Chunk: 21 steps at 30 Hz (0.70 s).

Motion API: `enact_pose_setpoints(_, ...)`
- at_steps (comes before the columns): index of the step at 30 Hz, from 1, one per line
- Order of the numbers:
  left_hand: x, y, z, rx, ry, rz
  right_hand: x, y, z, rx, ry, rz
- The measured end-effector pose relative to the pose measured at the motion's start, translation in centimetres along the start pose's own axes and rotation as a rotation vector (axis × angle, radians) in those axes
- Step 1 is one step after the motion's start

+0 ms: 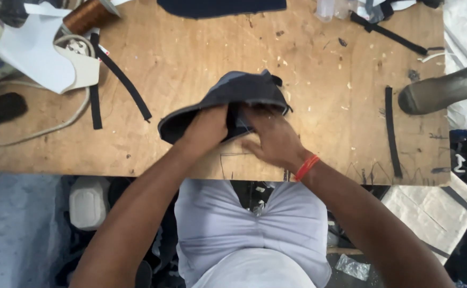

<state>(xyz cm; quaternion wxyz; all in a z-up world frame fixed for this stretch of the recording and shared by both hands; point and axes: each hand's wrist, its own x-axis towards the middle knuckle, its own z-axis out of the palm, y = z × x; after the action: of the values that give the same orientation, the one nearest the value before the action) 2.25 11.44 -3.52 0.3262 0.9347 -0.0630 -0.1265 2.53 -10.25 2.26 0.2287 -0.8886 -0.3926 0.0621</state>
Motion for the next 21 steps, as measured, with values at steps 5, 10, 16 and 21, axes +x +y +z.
enact_pose_setpoints(5, -0.4, 0.2, -1.1, -0.113, 0.238, 0.159, 1.4, -1.1, 1.6, -0.196, 0.037, 0.088)
enact_pose_setpoints(10, -1.3, 1.1, 1.6, 0.114, 0.202, 0.193, 0.4, -1.1, 4.0, -0.655, 0.066, -0.003)
enact_pose_setpoints(16, -1.5, 1.3, 2.1, 0.413, 0.193, 0.193, -0.7, 0.2, 2.4, -0.344, -0.04, -0.096)
enact_pose_setpoints(21, -1.4, 0.6, 2.9, 0.754, 0.221, 0.285, 0.0, -0.6, 0.0, -0.085, -0.066, -0.024)
